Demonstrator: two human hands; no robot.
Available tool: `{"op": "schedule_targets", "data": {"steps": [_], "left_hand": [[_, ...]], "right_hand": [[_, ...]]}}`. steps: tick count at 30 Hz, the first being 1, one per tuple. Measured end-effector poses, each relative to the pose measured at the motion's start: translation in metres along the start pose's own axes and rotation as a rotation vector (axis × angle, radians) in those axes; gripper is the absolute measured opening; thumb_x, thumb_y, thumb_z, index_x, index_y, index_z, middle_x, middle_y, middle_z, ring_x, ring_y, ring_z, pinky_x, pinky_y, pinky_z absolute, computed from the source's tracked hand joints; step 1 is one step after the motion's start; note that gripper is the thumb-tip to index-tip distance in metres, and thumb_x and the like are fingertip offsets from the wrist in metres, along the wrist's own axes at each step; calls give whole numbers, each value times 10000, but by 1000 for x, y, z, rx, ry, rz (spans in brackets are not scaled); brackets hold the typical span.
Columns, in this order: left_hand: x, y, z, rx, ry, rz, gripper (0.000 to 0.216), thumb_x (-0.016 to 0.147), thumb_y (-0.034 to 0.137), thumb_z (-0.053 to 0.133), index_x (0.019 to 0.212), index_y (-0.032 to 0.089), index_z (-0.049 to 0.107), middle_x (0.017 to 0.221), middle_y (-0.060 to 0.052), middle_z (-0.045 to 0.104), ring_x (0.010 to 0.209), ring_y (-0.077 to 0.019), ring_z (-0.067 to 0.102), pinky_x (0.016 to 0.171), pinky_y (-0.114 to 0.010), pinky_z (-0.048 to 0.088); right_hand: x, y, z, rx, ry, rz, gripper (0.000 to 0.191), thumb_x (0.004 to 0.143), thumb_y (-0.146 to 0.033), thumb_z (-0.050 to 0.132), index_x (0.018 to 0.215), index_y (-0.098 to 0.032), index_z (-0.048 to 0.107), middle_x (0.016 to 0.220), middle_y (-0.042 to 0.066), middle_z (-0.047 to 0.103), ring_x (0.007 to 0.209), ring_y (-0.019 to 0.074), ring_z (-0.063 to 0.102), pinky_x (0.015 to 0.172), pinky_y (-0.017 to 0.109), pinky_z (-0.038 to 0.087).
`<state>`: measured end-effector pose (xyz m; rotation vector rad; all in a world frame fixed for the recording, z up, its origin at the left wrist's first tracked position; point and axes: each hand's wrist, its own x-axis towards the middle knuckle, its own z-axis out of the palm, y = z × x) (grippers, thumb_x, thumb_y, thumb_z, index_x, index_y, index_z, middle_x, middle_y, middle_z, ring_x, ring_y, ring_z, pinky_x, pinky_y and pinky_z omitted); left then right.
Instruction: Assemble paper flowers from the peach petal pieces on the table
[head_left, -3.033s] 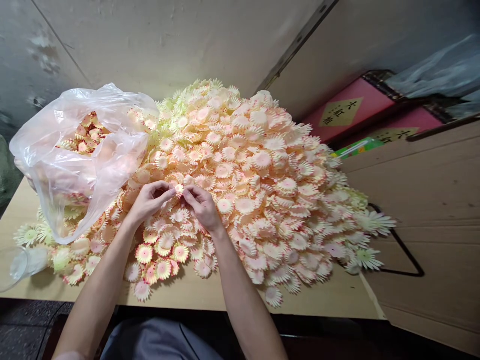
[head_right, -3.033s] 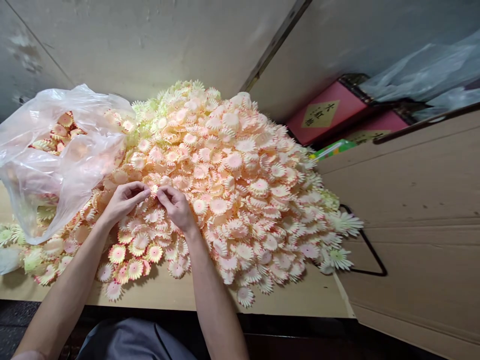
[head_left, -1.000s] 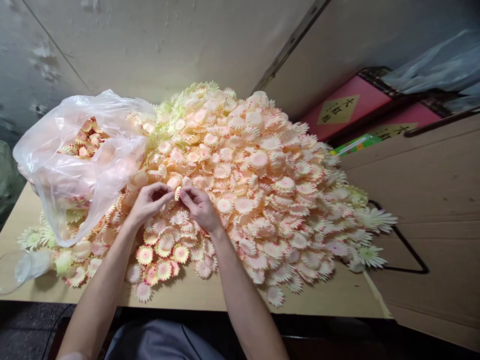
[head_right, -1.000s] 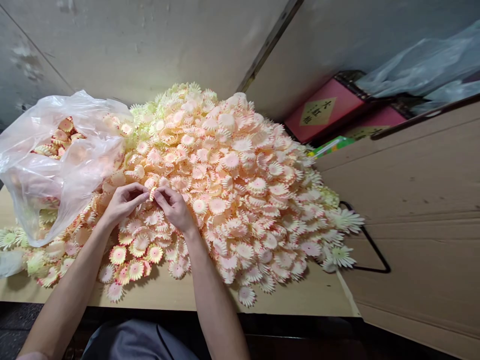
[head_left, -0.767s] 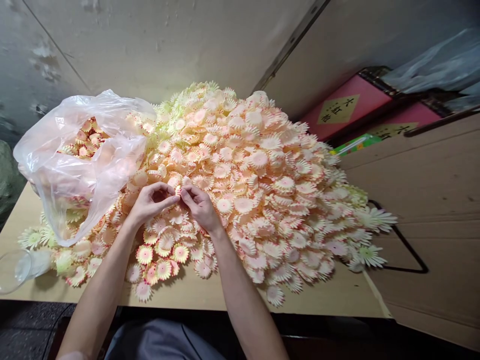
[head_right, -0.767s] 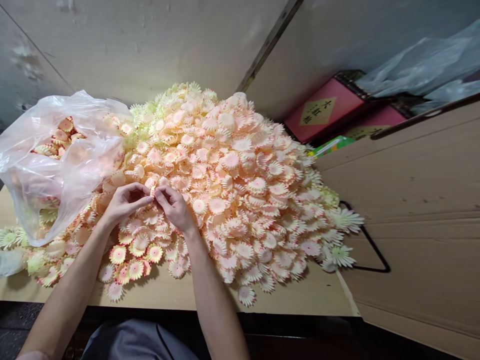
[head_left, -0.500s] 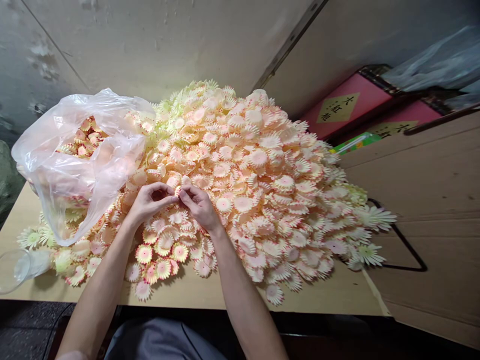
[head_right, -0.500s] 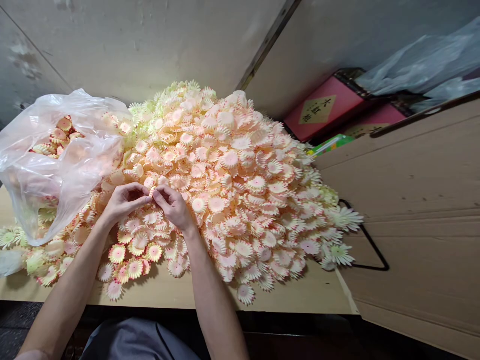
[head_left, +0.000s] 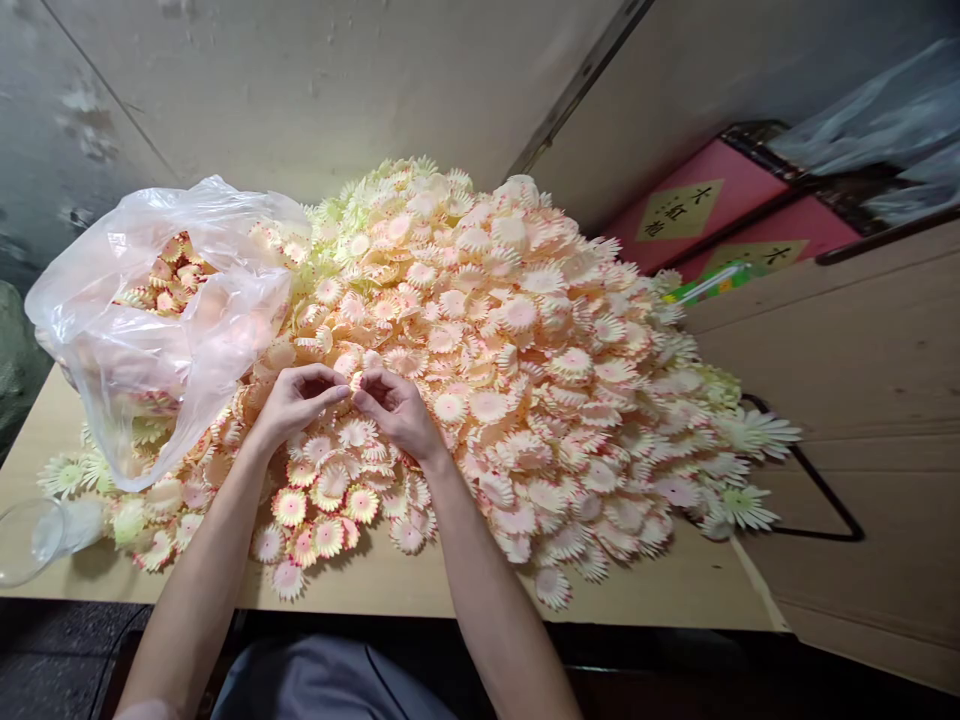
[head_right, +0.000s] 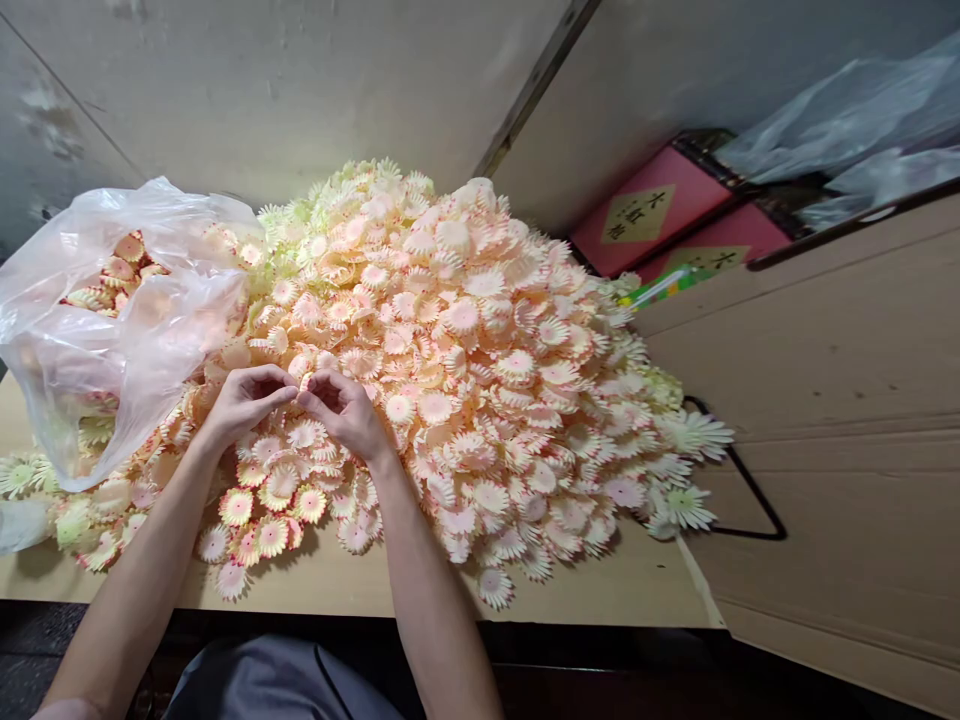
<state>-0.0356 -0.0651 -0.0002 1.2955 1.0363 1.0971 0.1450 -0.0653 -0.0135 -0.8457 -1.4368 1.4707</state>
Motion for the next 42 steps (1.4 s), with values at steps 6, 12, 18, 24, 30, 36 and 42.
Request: {"op": "schedule_targets", "data": {"steps": [6, 12, 18, 24, 30, 36, 42], "left_hand": [[1, 1, 0, 30, 1, 32, 338, 740, 449, 771, 790, 125, 692, 668, -8, 624, 556, -83, 477, 532, -211, 382], [0, 4, 0, 53, -11, 34, 355, 762, 474, 744, 814, 126, 695, 727, -28, 654, 618, -104, 523, 571, -213, 413], [0, 1, -3, 67, -29, 45, 352, 761, 455, 754, 832, 113, 709, 730, -39, 660, 627, -112, 539, 579, -223, 414], [-2, 2, -2, 29, -36, 20, 347, 738, 437, 780, 825, 111, 705, 760, -50, 667, 672, -129, 568, 634, -242, 437], [-2, 4, -2, 43, -49, 22, 362, 731, 460, 780, 789, 116, 685, 723, -38, 635, 637, -123, 534, 600, -243, 413], [-2, 5, -2, 82, -43, 52, 348, 750, 459, 761, 778, 120, 689, 741, -40, 627, 647, -126, 522, 604, -249, 396], [-2, 3, -2, 71, -82, 32, 343, 786, 464, 726, 812, 131, 645, 710, -7, 553, 598, -95, 429, 557, -229, 335]], "right_hand": [[1, 3, 0, 1, 20, 11, 219, 825, -406, 714, 892, -213, 636, 796, -7, 605, 741, 135, 568, 701, 262, 473], [2, 5, -1, 13, 42, 13, 234, 819, -428, 712, 873, -213, 634, 796, -10, 594, 733, 132, 554, 684, 255, 452], [1, 3, -2, 0, 34, 17, 258, 823, -455, 697, 861, -210, 623, 782, -11, 571, 707, 127, 530, 662, 251, 436], [1, 3, -3, 3, 16, 20, 233, 839, -434, 686, 878, -211, 632, 787, -13, 570, 731, 128, 535, 682, 249, 439], [0, 2, -3, -12, -10, 45, 250, 832, -461, 687, 874, -222, 629, 780, -13, 577, 728, 139, 546, 684, 261, 463], [0, 3, -3, 3, -7, 35, 249, 819, -446, 710, 893, -222, 633, 798, -9, 608, 740, 138, 569, 689, 260, 472], [1, 4, -1, 12, 24, 26, 239, 794, -422, 739, 871, -216, 647, 803, -2, 637, 740, 138, 589, 685, 261, 485]]}}
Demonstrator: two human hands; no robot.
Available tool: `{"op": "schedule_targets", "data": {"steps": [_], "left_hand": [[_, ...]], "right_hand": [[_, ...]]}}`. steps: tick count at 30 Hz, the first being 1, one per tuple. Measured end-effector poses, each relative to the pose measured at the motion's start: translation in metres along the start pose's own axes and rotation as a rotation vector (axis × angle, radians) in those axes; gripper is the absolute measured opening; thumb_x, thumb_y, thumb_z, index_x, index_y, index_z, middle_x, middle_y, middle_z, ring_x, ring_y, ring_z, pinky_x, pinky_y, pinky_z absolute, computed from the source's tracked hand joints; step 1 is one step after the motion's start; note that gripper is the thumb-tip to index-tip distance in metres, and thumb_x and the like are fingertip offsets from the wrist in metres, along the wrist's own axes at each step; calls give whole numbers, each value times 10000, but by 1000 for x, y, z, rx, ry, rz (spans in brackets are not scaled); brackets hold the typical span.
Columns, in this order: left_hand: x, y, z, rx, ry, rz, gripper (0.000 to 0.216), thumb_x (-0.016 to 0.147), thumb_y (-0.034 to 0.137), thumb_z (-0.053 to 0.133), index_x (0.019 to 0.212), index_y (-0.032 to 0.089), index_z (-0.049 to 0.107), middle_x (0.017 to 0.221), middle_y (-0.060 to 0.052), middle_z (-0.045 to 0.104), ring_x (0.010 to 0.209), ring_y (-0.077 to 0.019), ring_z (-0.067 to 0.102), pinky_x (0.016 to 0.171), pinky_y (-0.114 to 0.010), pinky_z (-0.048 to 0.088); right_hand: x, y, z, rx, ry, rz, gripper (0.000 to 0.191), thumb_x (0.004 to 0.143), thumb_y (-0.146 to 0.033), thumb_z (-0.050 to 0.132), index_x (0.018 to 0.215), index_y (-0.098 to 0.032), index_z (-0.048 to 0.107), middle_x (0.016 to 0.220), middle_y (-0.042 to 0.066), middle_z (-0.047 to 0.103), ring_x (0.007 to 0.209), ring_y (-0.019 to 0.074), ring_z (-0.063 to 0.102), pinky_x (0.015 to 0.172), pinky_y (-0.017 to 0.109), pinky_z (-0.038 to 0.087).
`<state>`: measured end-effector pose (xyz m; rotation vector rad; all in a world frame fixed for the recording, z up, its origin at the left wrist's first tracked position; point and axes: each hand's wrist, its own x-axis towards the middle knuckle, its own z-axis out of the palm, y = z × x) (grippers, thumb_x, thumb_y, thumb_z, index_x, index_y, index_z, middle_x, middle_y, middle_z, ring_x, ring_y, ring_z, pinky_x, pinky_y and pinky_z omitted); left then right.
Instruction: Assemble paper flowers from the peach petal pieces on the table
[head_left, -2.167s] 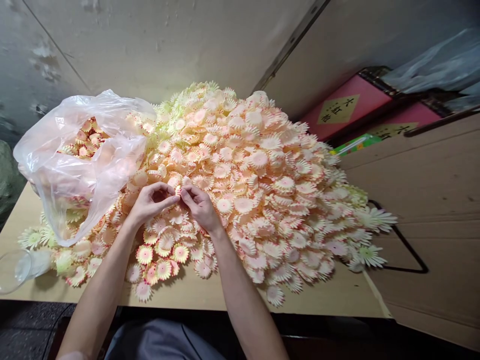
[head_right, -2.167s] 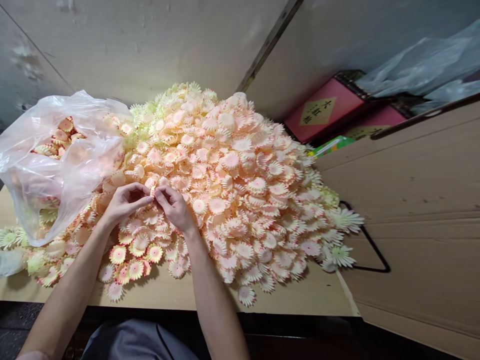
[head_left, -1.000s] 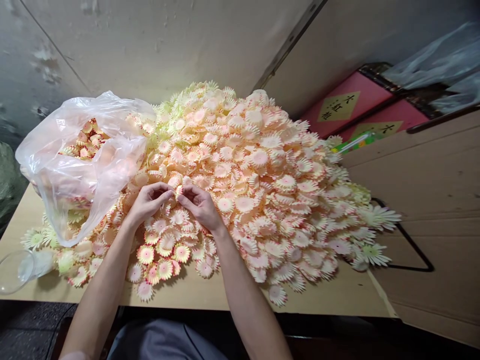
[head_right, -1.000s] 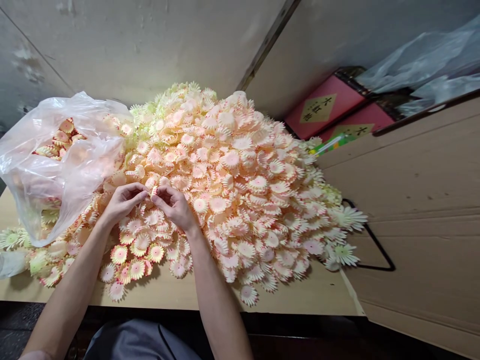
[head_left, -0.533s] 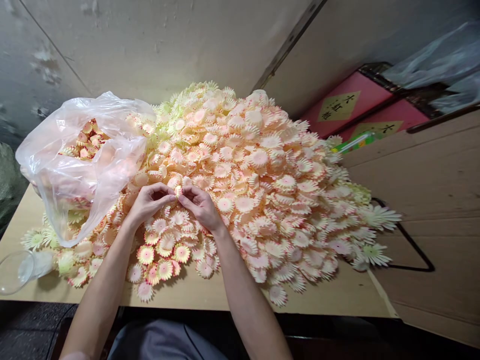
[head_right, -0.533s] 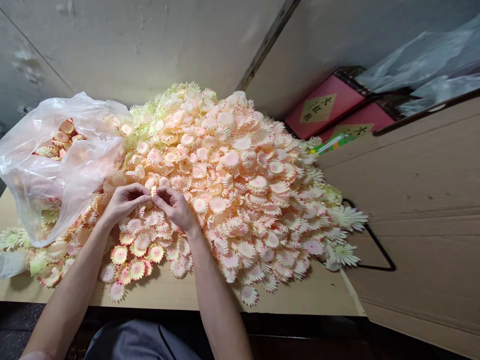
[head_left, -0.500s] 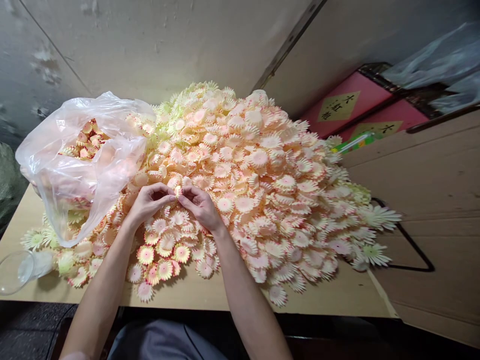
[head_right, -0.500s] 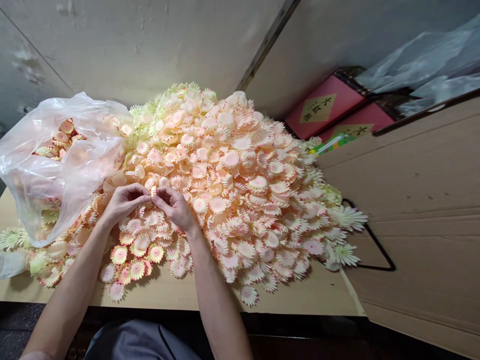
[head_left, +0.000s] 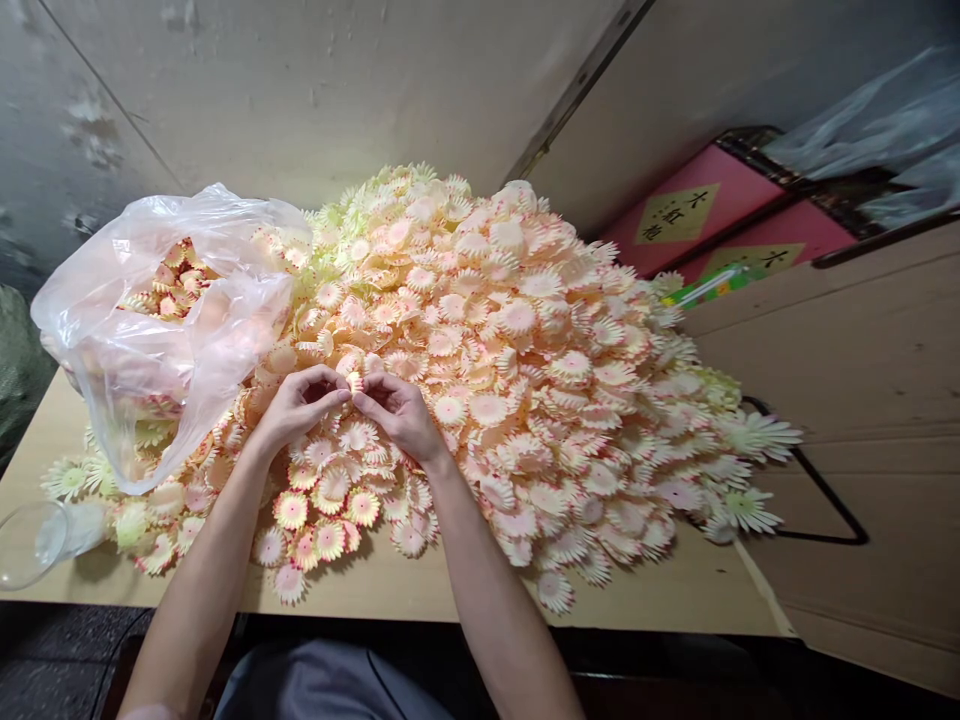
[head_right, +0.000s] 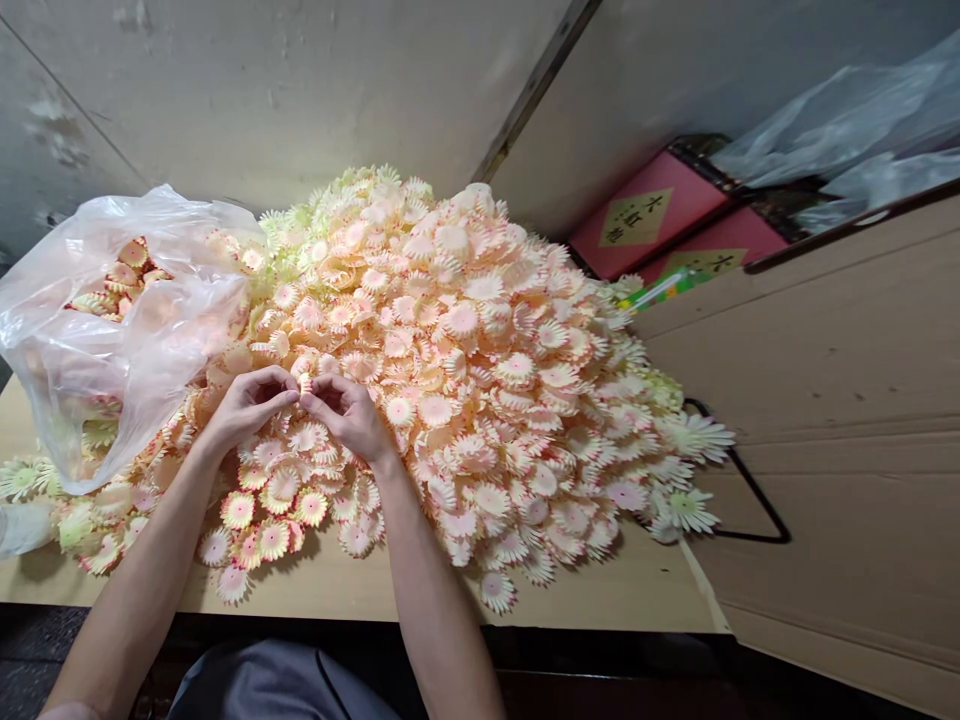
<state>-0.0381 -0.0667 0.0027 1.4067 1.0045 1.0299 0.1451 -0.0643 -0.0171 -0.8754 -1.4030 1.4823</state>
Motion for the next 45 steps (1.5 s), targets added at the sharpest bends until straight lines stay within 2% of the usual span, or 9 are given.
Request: {"op": "schedule_targets", "data": {"steps": [8, 17, 25, 32, 37, 42, 45], "left_hand": [[1, -1, 6, 20, 60, 43, 305, 858, 455, 646, 855, 162, 561, 806, -8, 526, 671, -105, 434, 609, -211, 371], [-1, 4, 5, -55, 1, -13, 339, 828, 469, 683, 859, 147, 583, 758, 2, 508, 641, -97, 429, 584, -224, 340], [-1, 5, 6, -82, -1, 0, 314, 854, 455, 657, 848, 155, 563, 781, 4, 492, 679, -100, 422, 616, -214, 356], [4, -9, 0, -312, 167, -3, 324, 808, 438, 718, 841, 177, 529, 738, 31, 468, 618, -77, 449, 600, -187, 419], [5, -9, 4, -343, 203, -9, 352, 775, 444, 751, 811, 178, 522, 728, 35, 476, 601, -68, 463, 575, -174, 429], [8, -11, 3, -442, 298, -1, 389, 763, 476, 756, 837, 205, 486, 691, 44, 497, 565, -75, 487, 526, -181, 421], [9, -13, -1, -445, 388, 55, 349, 795, 471, 728, 854, 208, 506, 686, 44, 500, 549, -73, 491, 512, -183, 431]], "right_hand": [[3, 3, 3, -23, 121, -20, 257, 793, -427, 737, 841, -196, 636, 797, -2, 616, 734, 130, 573, 710, 253, 477], [1, 4, 1, 0, 53, -4, 247, 797, -425, 735, 899, -207, 678, 849, 12, 665, 783, 149, 612, 742, 270, 502], [2, 3, 0, 39, 77, -15, 212, 757, -381, 779, 756, -198, 671, 720, -18, 602, 659, 112, 533, 637, 244, 441], [2, 0, -4, 101, 111, 41, 247, 735, -391, 793, 716, -196, 642, 659, -33, 551, 595, 93, 484, 581, 230, 409], [4, 2, -5, 247, 131, 103, 231, 742, -372, 784, 785, -195, 643, 715, -28, 587, 613, 89, 516, 588, 221, 430], [8, -4, -6, 466, 262, 43, 243, 749, -377, 769, 780, -214, 591, 654, -46, 543, 570, 92, 507, 543, 226, 435], [9, -5, -8, 445, 320, 12, 237, 762, -366, 768, 787, -215, 588, 628, -52, 532, 563, 89, 507, 546, 223, 439]]}}
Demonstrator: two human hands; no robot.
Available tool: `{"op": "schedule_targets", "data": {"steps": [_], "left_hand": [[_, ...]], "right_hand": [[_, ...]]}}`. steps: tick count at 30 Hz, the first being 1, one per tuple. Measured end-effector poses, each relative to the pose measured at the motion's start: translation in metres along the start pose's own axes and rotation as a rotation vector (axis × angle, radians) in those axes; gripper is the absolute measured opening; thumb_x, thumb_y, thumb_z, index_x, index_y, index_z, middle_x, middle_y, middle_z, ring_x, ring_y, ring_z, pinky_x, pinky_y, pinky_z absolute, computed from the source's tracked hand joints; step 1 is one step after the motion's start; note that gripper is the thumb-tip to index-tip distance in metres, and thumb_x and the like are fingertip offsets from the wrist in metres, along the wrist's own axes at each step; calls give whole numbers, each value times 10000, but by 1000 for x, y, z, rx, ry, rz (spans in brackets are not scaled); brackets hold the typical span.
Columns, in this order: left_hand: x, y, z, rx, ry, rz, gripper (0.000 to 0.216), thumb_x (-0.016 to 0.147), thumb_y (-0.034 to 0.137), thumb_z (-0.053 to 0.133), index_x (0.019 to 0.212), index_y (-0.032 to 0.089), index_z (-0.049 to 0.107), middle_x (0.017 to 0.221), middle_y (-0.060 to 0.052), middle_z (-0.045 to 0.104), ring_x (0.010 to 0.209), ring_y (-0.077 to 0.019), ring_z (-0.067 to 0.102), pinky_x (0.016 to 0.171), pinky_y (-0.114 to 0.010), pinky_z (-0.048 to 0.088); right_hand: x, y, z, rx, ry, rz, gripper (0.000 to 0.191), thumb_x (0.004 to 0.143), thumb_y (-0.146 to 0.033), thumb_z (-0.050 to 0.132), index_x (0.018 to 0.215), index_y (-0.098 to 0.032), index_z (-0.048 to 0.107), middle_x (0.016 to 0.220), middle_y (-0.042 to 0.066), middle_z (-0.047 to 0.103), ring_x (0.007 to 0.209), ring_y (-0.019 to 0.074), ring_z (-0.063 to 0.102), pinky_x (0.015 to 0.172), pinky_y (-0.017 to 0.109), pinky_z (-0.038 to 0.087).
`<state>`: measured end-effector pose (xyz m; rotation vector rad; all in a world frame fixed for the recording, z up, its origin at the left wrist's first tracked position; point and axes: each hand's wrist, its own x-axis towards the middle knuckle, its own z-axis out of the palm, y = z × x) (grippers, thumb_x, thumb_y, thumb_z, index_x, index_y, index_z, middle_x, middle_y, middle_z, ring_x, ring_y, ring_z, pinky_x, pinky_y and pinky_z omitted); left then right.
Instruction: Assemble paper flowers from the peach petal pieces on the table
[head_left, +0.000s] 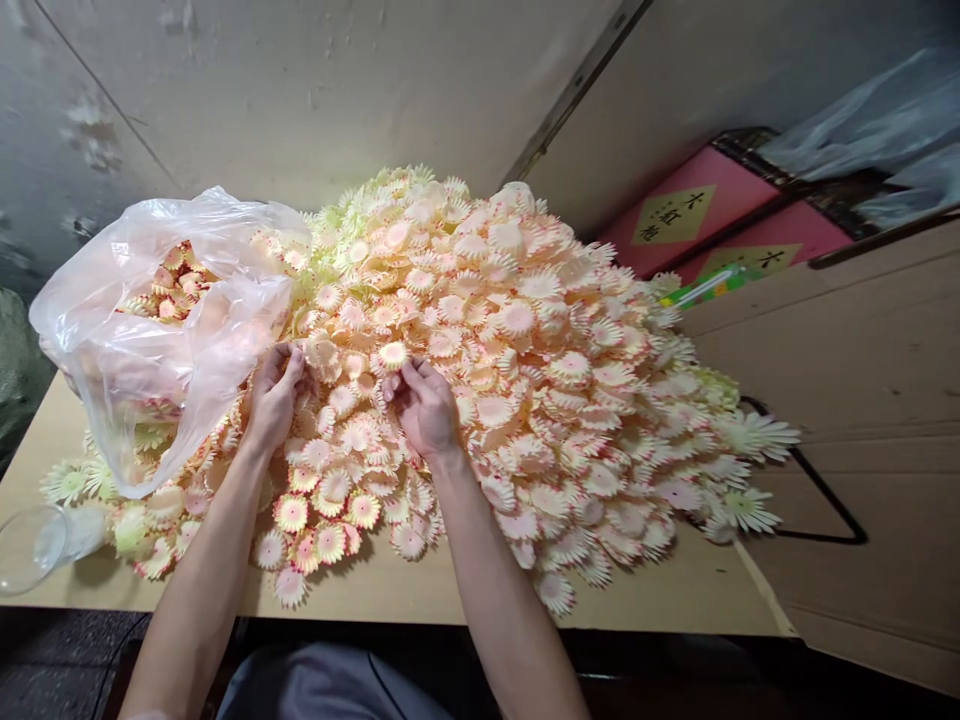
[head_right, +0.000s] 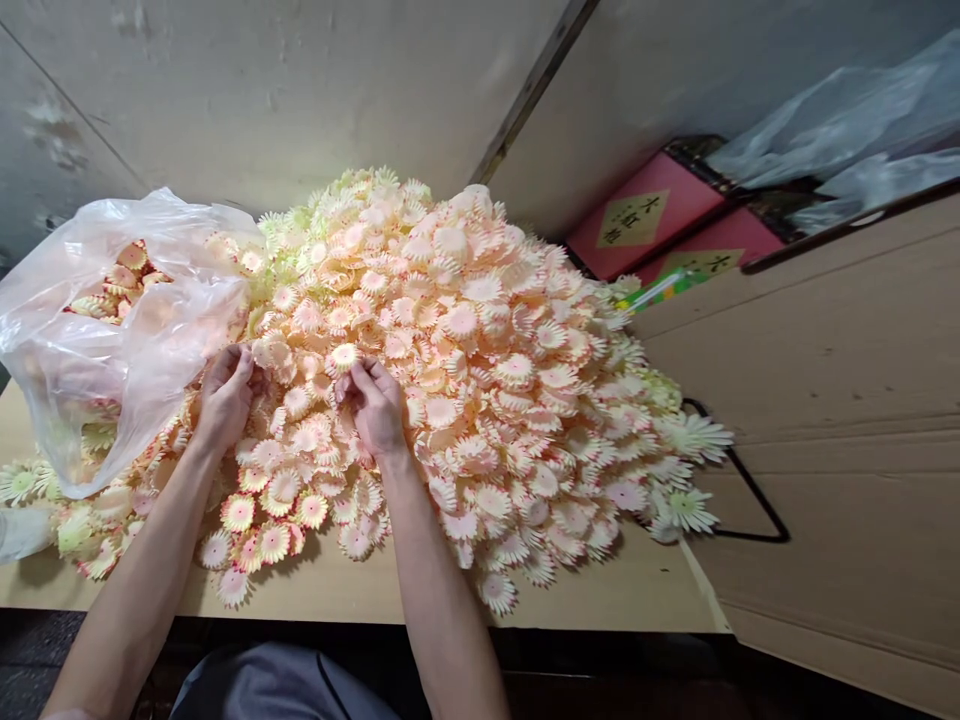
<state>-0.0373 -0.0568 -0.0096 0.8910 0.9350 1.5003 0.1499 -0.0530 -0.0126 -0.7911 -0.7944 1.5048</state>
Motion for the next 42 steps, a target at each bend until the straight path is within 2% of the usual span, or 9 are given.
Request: {"op": "schedule_targets", "data": {"steps": [2, 5, 10, 14, 19, 27, 33, 38, 42], "left_hand": [[0, 0, -1, 45, 1, 45, 307, 806, 429, 731, 929, 212, 553, 742, 35, 521, 563, -66, 492, 525, -181, 444], [-4, 2, 0, 135, -59, 95, 338, 779, 341, 771, 1041, 237, 585, 897, 7, 567, 673, -79, 542, 579, -182, 467], [-8, 5, 3, 322, -196, 145, 189, 766, 309, 780, 870, 171, 705, 880, -30, 571, 763, -111, 551, 657, -204, 460], [-9, 4, 6, 380, -262, 113, 250, 749, 342, 794, 896, 156, 715, 901, -59, 626, 750, -127, 569, 669, -237, 467], [-10, 3, 6, 406, -239, 44, 312, 700, 371, 828, 867, 147, 691, 821, -37, 648, 685, -114, 556, 638, -230, 448], [-10, 6, 7, 429, -240, 23, 314, 703, 397, 820, 843, 142, 701, 799, -35, 651, 661, -112, 545, 616, -227, 429], [-9, 8, 8, 426, -226, 62, 282, 781, 397, 756, 898, 148, 695, 861, -47, 649, 733, -122, 568, 657, -220, 446], [-9, 5, 6, 352, -200, 45, 396, 759, 357, 786, 1088, 169, 669, 1069, -79, 673, 954, -162, 617, 804, -234, 493], [-9, 3, 3, 308, -186, 2, 393, 738, 350, 804, 1063, 158, 696, 994, -72, 703, 889, -157, 638, 800, -250, 511]], "right_hand": [[0, 3, -2, -118, -16, -30, 224, 760, -354, 777, 811, -213, 611, 648, -47, 560, 562, 86, 515, 550, 224, 442], [0, 8, -4, -239, -56, -58, 203, 783, -372, 759, 841, -220, 638, 671, -42, 586, 581, 90, 539, 562, 226, 451], [-5, 7, 0, -351, -129, -27, 223, 787, -410, 748, 873, -217, 676, 734, -23, 616, 607, 95, 545, 569, 228, 469], [-8, 6, 3, -400, -238, -38, 210, 815, -405, 723, 886, -208, 702, 800, -2, 647, 703, 114, 586, 661, 239, 514], [-9, 5, 1, -420, -287, -52, 189, 824, -397, 713, 893, -221, 713, 818, 2, 653, 796, 141, 617, 762, 265, 534], [-8, 6, 3, -358, -292, -10, 204, 790, -395, 745, 896, -223, 722, 873, 8, 680, 808, 143, 618, 768, 267, 525], [-7, 4, 2, -279, -228, 46, 268, 794, -451, 732, 923, -220, 689, 801, -8, 634, 689, 113, 566, 669, 241, 501], [-6, 1, 4, -248, -222, 88, 323, 782, -497, 732, 920, -217, 652, 713, -26, 607, 643, 107, 553, 635, 234, 482], [-5, 3, 4, -276, -201, 78, 332, 772, -512, 737, 908, -223, 647, 697, -30, 610, 621, 110, 557, 613, 238, 481]]}}
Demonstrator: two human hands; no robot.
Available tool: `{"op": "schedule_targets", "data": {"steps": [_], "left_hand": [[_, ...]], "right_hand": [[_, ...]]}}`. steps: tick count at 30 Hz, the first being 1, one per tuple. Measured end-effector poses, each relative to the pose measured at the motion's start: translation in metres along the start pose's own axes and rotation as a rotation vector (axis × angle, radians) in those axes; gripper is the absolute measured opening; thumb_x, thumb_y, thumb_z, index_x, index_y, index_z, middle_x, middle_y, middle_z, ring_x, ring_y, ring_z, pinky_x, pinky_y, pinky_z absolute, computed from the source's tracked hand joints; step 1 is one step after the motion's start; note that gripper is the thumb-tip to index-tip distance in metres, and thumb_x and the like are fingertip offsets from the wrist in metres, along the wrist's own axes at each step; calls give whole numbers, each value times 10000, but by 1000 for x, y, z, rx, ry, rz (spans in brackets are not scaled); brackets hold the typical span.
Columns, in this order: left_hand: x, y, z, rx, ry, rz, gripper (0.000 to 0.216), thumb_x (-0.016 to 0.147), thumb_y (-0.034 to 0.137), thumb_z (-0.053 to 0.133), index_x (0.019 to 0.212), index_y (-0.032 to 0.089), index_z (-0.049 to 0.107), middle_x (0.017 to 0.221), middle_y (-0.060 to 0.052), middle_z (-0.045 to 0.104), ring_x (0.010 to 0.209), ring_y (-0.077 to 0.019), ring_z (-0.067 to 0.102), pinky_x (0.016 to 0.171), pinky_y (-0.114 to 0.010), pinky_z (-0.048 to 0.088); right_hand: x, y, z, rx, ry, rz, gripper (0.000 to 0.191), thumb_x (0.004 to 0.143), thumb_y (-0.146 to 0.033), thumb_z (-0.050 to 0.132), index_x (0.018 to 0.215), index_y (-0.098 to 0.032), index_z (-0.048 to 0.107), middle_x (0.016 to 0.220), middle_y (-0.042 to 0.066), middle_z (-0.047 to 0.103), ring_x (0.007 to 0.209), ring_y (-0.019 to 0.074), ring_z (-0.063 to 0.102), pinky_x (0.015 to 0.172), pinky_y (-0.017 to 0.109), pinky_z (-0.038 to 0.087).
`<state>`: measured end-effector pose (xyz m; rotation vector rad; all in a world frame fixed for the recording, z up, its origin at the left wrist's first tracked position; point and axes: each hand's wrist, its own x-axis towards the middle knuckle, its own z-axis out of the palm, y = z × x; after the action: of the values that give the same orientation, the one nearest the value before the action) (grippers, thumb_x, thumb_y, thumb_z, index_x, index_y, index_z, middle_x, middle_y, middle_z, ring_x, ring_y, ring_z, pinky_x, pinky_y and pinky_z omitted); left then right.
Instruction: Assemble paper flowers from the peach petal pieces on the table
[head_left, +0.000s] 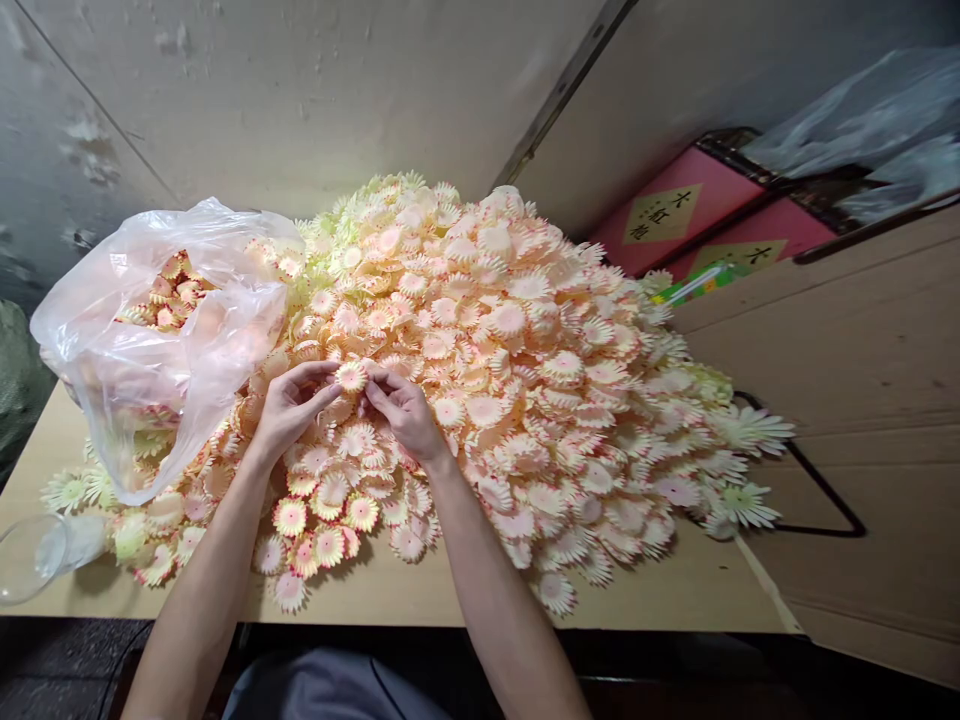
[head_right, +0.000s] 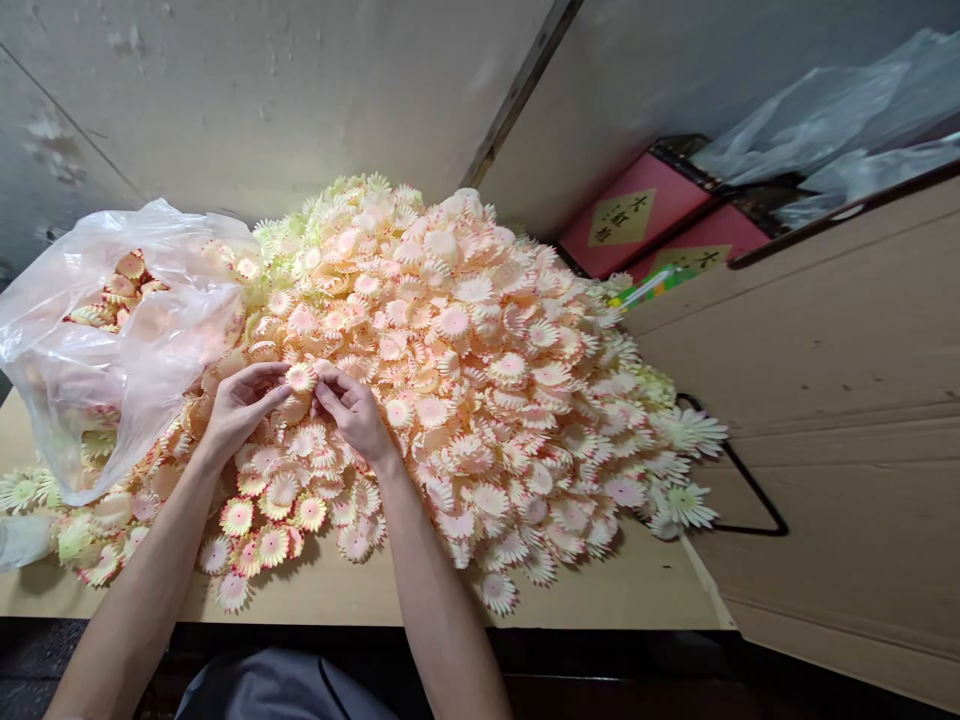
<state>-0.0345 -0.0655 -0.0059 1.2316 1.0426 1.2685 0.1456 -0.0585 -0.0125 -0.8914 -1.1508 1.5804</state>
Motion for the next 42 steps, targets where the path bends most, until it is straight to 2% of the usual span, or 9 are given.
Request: {"op": "schedule_targets", "data": {"steps": [4, 7, 10, 14, 19, 24, 31, 42], "left_hand": [[1, -1, -1, 17, 58, 45, 337, 694, 339, 836, 947, 156, 708, 911, -48, 700, 819, -142, 630, 756, -239, 509], [0, 1, 0, 29, 44, 59, 313, 687, 347, 839, 896, 154, 708, 876, -42, 695, 779, -135, 623, 727, -236, 505], [-1, 3, 2, 17, -22, 34, 305, 683, 347, 841, 883, 152, 719, 865, -47, 701, 760, -138, 626, 716, -243, 506], [-3, 8, 3, 13, -110, -9, 290, 695, 355, 831, 867, 139, 740, 834, -56, 709, 737, -144, 632, 703, -252, 505], [-2, 12, 3, 92, -90, -14, 284, 720, 399, 802, 802, 135, 739, 736, -42, 689, 621, -119, 578, 583, -227, 455], [-2, 12, 2, 126, -98, 20, 273, 737, 404, 786, 779, 140, 733, 728, -40, 682, 649, -128, 580, 612, -232, 462], [-2, 12, -1, 110, -150, -19, 260, 741, 395, 785, 792, 145, 736, 747, -43, 683, 650, -128, 579, 605, -229, 460], [0, 9, -2, 113, -154, -24, 251, 745, 381, 783, 798, 140, 734, 781, -52, 698, 717, -148, 610, 696, -250, 479]], "right_hand": [[1, 0, 2, -15, 88, -81, 348, 839, -560, 644, 979, -244, 611, 717, -27, 617, 626, 121, 577, 644, 266, 502], [0, -2, 2, -28, 128, -141, 333, 796, -518, 716, 916, -253, 555, 705, -44, 591, 604, 115, 564, 631, 263, 490], [0, 0, 1, -46, 45, -111, 332, 737, -478, 782, 825, -231, 579, 740, -25, 603, 639, 120, 570, 628, 261, 495], [-1, 5, -1, -60, -39, -103, 250, 763, -429, 772, 843, -224, 654, 806, -4, 632, 724, 129, 593, 707, 268, 519], [-1, 3, -1, -76, -48, -96, 246, 748, -420, 783, 839, -222, 668, 822, 3, 649, 774, 142, 612, 758, 283, 529], [-1, 0, 1, -108, -26, -102, 255, 753, -442, 770, 809, -213, 673, 766, -4, 640, 724, 134, 596, 718, 273, 520], [-2, 0, 1, -84, -50, -105, 238, 747, -419, 780, 800, -214, 672, 775, -4, 646, 726, 133, 598, 717, 270, 519], [-3, -3, -1, -113, -92, -117, 202, 805, -413, 729, 824, -214, 698, 768, -7, 642, 712, 125, 579, 705, 266, 488]]}}
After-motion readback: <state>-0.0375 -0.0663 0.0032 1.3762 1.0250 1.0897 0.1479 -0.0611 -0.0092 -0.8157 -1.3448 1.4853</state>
